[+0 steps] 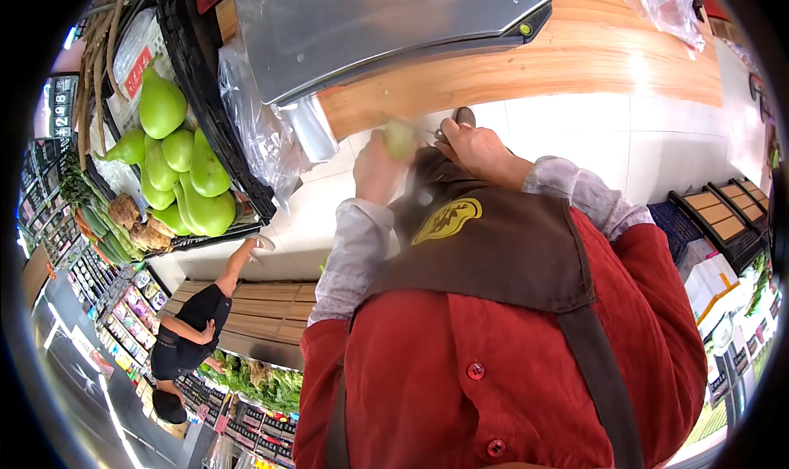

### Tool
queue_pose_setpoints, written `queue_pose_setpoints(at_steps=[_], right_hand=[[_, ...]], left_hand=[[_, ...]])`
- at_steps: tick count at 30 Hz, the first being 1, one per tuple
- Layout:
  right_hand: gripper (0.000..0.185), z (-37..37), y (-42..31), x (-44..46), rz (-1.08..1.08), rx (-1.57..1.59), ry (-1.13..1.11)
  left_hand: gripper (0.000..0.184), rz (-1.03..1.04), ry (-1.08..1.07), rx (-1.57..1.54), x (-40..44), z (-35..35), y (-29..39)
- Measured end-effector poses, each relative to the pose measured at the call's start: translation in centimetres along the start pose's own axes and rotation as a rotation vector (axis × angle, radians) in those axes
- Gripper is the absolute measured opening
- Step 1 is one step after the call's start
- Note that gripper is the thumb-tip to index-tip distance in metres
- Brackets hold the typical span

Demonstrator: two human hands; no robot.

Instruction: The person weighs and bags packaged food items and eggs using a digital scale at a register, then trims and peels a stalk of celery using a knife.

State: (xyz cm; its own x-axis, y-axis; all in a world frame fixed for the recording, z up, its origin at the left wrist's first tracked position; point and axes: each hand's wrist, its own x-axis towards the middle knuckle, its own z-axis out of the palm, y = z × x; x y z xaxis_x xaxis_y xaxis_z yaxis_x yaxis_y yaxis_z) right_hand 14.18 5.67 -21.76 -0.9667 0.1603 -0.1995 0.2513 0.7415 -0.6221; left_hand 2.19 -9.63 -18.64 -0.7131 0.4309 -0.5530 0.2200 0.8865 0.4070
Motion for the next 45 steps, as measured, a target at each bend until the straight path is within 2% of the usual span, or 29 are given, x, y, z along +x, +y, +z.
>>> queue_pose_setpoints(at_steps=[5, 11, 18, 21, 27, 29, 33, 35, 36, 42, 45], right_hand=[[0.027, 0.3, 0.2, -0.3, -0.043, -0.075, 0.052], [0.027, 1.3, 0.8, 0.8, -0.049, -0.010, 0.014], [0.025, -0.2, -0.5, 0.8, 0.036, -0.027, 0.000], [0.025, 0.3, -0.1, 1.0, -0.036, -0.047, 0.019], [0.024, -1.1, -1.1, 0.7, 0.070, 0.074, 0.028], [0.023, -2.0, -1.4, 0.7, -0.113, 0.011, 0.081], [0.023, 0.8, 0.1, 1.8, 0.013, 0.101, -0.020], [0.024, -0.2, 0.3, 1.2, -0.134, 0.021, 0.049], [0.024, -0.5, 0.0, 1.1, -0.133, 0.021, 0.050], [0.025, 0.5, 0.4, 1.7, -0.069, 0.000, -0.024], [0.025, 0.7, 0.8, 1.5, -0.079, 0.020, 0.004]], left_hand=[[0.057, 0.022, 0.023, -0.008, -0.1, 0.3, -0.2], [0.055, 0.054, 0.037, -0.049, 0.1, 0.4, -0.7], [0.055, 0.039, 0.024, -0.019, 0.2, 0.3, -0.6], [0.056, 0.053, 0.016, -0.052, 0.1, 0.2, -0.7], [0.055, 0.052, 0.018, -0.072, 0.2, 0.3, -0.9], [0.055, 0.057, 0.027, -0.072, 0.1, 0.2, -0.7], [0.056, 0.037, -0.004, -0.041, 0.2, -0.2, -0.4], [0.057, 0.053, 0.013, -0.043, 0.2, 0.1, -0.5], [0.057, 0.054, 0.012, -0.042, 0.2, 0.0, -0.6], [0.055, 0.041, -0.031, -0.107, 0.3, -0.4, -0.7], [0.056, 0.094, -0.030, -0.268, 0.0, -1.1, -0.4]])
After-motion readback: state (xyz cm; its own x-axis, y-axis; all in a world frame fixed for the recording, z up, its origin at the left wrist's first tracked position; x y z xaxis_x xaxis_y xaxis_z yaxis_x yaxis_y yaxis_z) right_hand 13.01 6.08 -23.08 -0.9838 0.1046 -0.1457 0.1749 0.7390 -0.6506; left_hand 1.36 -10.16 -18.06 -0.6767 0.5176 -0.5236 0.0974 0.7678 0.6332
